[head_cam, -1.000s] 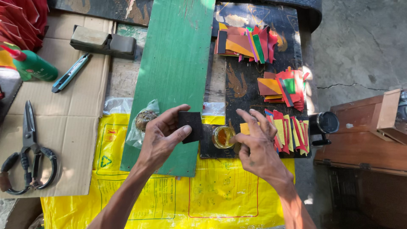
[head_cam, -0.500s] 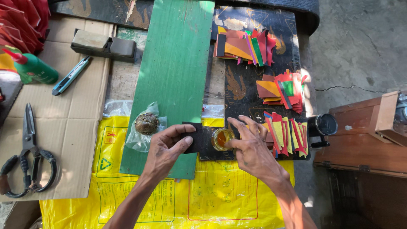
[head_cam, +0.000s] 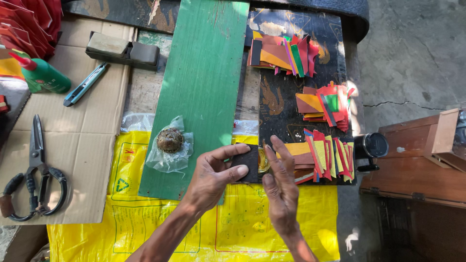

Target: The person repeatedly picks up small colored paper pieces, applies a liquid from a small container to the edges, and presses them together to form layered units. The person handles the pieces one at a time and places the finished units into a growing stack on the table.

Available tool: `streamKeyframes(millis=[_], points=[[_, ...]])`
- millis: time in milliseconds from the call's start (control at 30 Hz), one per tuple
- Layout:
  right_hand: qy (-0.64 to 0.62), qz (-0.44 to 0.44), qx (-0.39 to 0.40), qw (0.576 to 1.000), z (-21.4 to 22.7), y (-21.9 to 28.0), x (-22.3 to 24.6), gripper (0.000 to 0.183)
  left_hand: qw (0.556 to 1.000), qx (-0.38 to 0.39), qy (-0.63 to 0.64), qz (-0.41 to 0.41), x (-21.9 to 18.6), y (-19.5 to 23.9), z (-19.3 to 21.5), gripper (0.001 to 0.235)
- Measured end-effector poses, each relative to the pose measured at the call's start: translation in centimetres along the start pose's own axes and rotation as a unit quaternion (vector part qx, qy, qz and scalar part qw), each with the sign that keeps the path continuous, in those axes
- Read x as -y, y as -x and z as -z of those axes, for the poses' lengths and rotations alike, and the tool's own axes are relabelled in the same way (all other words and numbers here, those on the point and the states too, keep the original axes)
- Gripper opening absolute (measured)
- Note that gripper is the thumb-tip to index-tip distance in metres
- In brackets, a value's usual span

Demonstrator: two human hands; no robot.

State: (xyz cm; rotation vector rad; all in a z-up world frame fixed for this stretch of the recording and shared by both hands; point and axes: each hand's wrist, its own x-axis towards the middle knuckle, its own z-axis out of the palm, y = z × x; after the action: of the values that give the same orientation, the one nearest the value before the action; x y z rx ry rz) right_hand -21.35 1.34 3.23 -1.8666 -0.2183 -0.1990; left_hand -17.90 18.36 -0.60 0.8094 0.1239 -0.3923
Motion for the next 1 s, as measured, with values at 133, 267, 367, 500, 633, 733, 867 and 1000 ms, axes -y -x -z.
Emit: streamKeyframes(millis=[133,267,367,500,633,733,867,1000], points=[[0.013,0.010,-0.002,1.000,-0.7,0.4,-0.2,0.047,1.000,0.012,-0.008,-0.011,0.1,-0.1,-0.5,0.047],[0.014,0.013,0.004,1.000,-0.6,0.2,-0.5,0.048,1.000,0.020,-0.010,-0.006,0.1,-0.3,-0.4,0.047],[0.015,0.013,0.007,1.000,-0.4,0.3,-0.8,0.049,1.000,0.024,-0.012,-0.001,0.3,-0.3,-0.3,0.047],[0.030,0.025,-0.003,0.999,-0.3,0.6,-1.1,0.047,1.000,0.023,-0.009,-0.006,0.4,-0.6,-0.2,0.046],[0.116,0.073,-0.042,0.990,-0.3,0.9,-1.2,0.039,0.999,0.010,-0.027,-0.022,0.2,-1.0,-0.1,0.047],[0.098,0.065,-0.039,0.992,-0.1,0.8,-1.4,0.041,0.999,0.013,-0.033,-0.016,0.0,-0.9,-0.3,0.047],[0.141,0.107,-0.065,0.982,0.0,0.8,-1.2,0.034,0.999,0.004,-0.029,-0.026,-0.3,-0.9,-0.7,0.047],[0.173,0.124,-0.080,0.974,0.1,1.3,-1.0,0.029,0.999,0.002,-0.012,-0.047,-0.4,-1.1,-0.9,0.047]])
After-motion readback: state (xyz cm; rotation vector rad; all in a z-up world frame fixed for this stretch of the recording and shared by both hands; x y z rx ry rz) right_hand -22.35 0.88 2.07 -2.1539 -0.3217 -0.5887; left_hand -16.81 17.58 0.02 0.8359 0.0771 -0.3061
